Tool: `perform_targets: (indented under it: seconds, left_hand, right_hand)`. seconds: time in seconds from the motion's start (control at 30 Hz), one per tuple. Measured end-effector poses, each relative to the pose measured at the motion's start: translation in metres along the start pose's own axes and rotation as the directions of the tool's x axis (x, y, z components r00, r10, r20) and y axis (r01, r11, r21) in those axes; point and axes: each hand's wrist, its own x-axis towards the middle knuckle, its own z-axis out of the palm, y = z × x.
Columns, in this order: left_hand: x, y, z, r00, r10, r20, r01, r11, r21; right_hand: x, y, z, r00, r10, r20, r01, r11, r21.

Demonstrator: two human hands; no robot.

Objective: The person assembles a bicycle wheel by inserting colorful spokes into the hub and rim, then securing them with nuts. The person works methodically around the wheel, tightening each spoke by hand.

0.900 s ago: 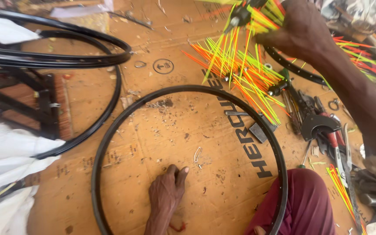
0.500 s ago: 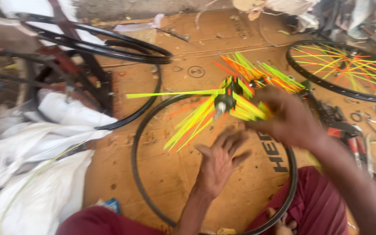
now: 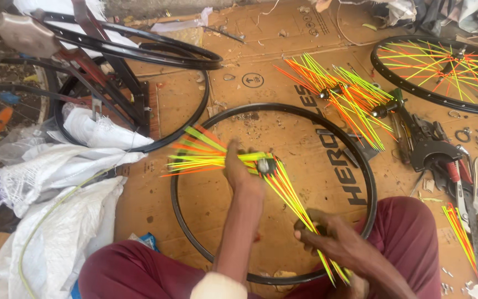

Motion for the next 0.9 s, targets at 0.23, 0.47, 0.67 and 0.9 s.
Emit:
perform_targets:
  seconds: [0.23, 0.47, 0.67, 0.9]
  left_hand:
    - [0.053, -0.024, 0.009, 0.953, 0.175, -0.247, -0.132, 0.975, 0.181]
    - [0.053, -0.016, -0.019, 0.999, -0.037, 0.0, 0.034, 0.925, 0.379]
    - [0.026, -0.049, -0.066, 0.997, -0.069, -0.017, 0.07, 0.907, 0.416]
    - [0.001, -0.076, -0.085, 0.981, -0.159, 0.109, 0.035, 0.705, 0.709]
  right_hand:
    - [-0.005, 0.029, 0.012, 0.976, 0.12, -0.182, -0.09, 0.982, 0.166]
    - [0.002, 0.026, 0.018, 0.987, 0.073, -0.145, -0.086, 0.993, -0.084]
    - [0.008, 0.026, 0.012, 0.993, 0.061, -0.104, -0.053, 0.996, 0.074]
    - [0.002, 0.041, 0.0, 0.997, 0.077, -0.024, -0.067, 0.957, 0.281]
